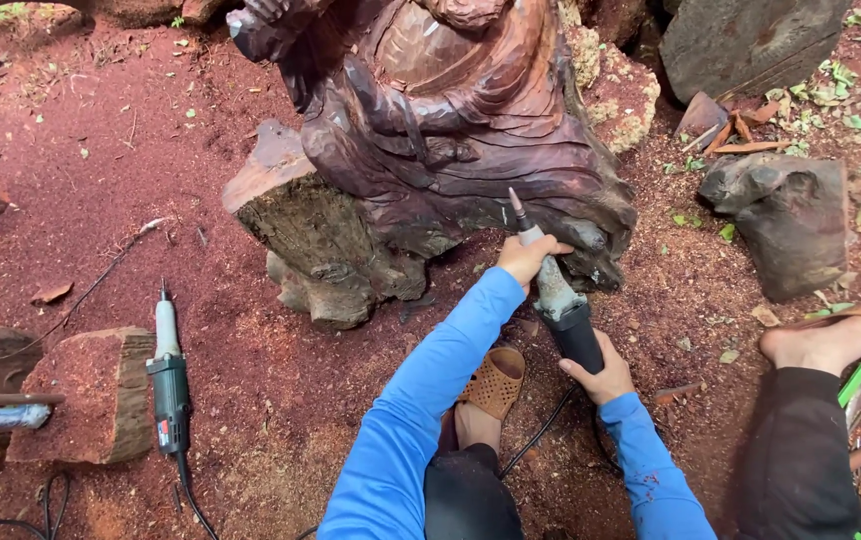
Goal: Carving details into a large wooden Buddha-like statue using a power rotary tool.
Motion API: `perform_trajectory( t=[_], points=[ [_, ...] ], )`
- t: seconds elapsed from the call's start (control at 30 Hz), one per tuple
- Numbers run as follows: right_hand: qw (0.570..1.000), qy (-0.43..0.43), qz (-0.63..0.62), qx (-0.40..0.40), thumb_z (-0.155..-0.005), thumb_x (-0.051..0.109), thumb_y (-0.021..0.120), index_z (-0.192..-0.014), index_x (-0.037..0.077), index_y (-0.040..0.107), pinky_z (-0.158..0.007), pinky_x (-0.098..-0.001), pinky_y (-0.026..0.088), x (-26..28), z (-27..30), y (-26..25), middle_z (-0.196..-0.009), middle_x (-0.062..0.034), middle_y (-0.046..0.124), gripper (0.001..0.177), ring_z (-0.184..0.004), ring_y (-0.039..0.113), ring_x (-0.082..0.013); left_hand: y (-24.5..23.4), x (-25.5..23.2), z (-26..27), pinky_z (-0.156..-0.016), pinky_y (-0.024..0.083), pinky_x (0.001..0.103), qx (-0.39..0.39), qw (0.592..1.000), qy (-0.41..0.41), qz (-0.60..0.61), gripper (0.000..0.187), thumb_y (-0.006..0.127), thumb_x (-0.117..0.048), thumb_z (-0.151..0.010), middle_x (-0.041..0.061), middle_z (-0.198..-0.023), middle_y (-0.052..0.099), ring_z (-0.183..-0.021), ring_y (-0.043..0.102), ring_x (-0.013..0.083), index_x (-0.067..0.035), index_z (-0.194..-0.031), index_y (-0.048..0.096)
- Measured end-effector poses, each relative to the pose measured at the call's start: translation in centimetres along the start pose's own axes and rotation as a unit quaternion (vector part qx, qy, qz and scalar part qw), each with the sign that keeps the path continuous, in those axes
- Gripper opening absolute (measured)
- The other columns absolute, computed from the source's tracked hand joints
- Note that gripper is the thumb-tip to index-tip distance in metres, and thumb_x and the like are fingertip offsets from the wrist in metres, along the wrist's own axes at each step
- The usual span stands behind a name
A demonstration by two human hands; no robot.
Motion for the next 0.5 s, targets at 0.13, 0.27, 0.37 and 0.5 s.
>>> perform_trajectory(
  t=[0.13, 0.27, 0.37, 0.5],
  points=[
    [1.0, 0.001, -0.012, -0.005, -0.062, 0.065, 0.086, -0.142, 0.036, 0.058, -0.075, -0.0545, 0.052, 0.4, 0.0, 0.1, -0.096, -0.0245, 0.071, 0.089, -0.094, 0.07, -0.0445, -0.1, -0.4, 0.3, -0.093, 0.053, 0.06, -0.006, 1.0, -0.005, -0.024, 0.037, 0.077, -0.022, -0.075, 0.026, -0.114, 0.068, -0.11, 0.065, 0.0408, 0.003, -0.101, 0.073],
    [1.0, -0.014, -0.003, 0.004, -0.064, 0.063, 0.087, -0.141, 0.033, 0.06, -0.076, -0.0546, 0.054, 0.6, -0.7, -0.3, -0.097, -0.0237, 0.072, 0.088, -0.092, 0.071, -0.0451, -0.2, -2.1, 2.1, -0.098, 0.05, 0.06, 0.03, 0.998, 0.001, 0.054, 0.038, 0.072, -0.017, -0.079, 0.031, -0.115, 0.067, -0.113, 0.062, 0.0446, 0.01, -0.105, 0.07],
    [1.0, -0.02, 0.004, 0.0, -0.064, 0.061, 0.089, -0.142, 0.033, 0.06, -0.076, -0.0544, 0.054, 1.0, -0.4, -0.7, -0.098, -0.0225, 0.073, 0.088, -0.092, 0.072, -0.0448, -0.2, -2.1, 1.9, -0.098, 0.051, 0.056, 0.041, 0.996, -0.002, 0.083, 0.04, 0.072, -0.016, -0.079, 0.028, -0.11, 0.07, -0.111, 0.064, 0.0402, 0.01, -0.109, 0.07],
    [0.999, -0.013, -0.039, -0.028, -0.063, 0.059, 0.089, -0.141, 0.031, 0.06, -0.075, -0.0557, 0.053, 0.9, 0.9, 0.2, -0.099, -0.0252, 0.072, 0.087, -0.092, 0.071, -0.0447, 0.6, 1.8, -3.1, -0.094, 0.053, 0.06, -0.009, 0.998, -0.037, -0.048, 0.067, 0.084, -0.032, -0.067, 0.023, -0.116, 0.067, -0.113, 0.064, 0.0379, 0.003, -0.12, 0.063]
  ],
)
Point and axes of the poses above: each hand's wrist, its own z-axis away from the middle knuckle, its own y-axis out of the palm, x = y × z, the point moved 5 cm from there along -z, towards the middle knuckle
